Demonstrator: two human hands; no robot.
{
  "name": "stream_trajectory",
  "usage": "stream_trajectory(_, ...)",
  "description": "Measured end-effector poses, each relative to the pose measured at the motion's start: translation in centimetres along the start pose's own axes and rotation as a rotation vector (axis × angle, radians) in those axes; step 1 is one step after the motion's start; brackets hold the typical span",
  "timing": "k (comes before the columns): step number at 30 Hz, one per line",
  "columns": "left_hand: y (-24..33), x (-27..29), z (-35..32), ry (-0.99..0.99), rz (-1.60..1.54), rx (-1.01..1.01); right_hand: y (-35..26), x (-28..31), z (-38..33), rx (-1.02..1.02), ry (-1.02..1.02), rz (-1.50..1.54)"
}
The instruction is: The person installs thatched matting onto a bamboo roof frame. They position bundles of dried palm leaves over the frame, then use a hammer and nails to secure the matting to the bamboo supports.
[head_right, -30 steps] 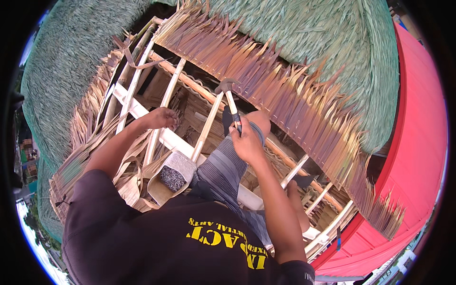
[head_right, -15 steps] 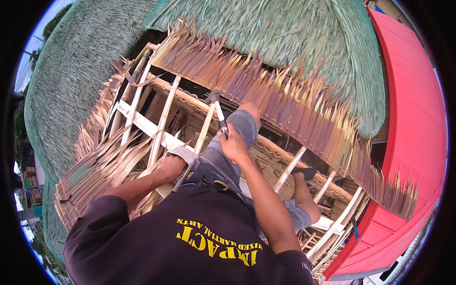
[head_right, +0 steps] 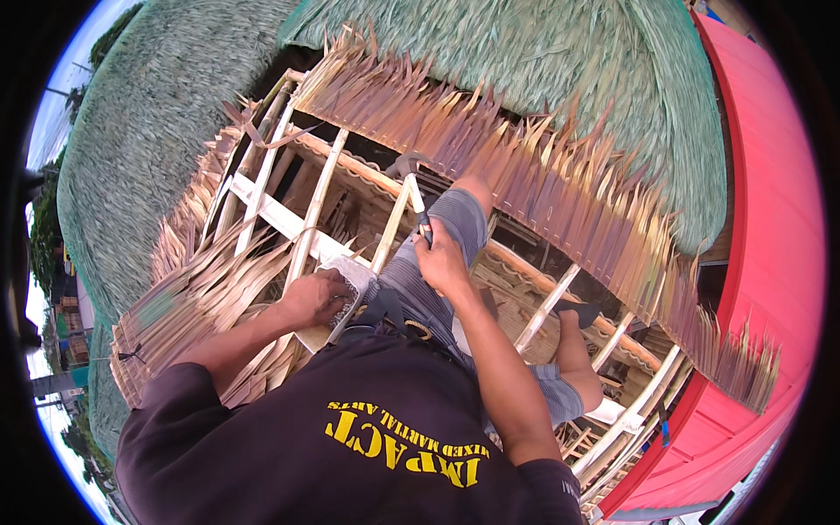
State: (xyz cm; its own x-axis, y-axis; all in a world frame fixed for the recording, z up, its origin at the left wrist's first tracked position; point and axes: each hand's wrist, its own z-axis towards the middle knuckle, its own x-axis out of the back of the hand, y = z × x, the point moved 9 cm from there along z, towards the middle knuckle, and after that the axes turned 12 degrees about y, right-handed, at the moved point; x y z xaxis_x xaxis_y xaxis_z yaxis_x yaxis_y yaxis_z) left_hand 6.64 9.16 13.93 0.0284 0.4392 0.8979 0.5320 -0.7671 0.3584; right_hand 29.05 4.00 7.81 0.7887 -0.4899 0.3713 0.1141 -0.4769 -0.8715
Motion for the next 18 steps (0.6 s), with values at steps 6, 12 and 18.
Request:
stream_trajectory(6, 0.1, 3.4, 2.6, 0.090, -0.661, 0.304, -1.7, -0.8, -1.8, -0.031, -0.123, 0.319)
stream_trajectory(12, 4.2, 5.8, 8.4, 0.278, -1.199, 0.295, -7.1, 2.3, -3.1, 0.018, -0.191, 0.727)
stream_trajectory(18, 7.7, 3.1, 16.0, 0.174, -1.274, 0.121, -3.2, 7.0, 1.0, -0.012, 0.095, 0.621)
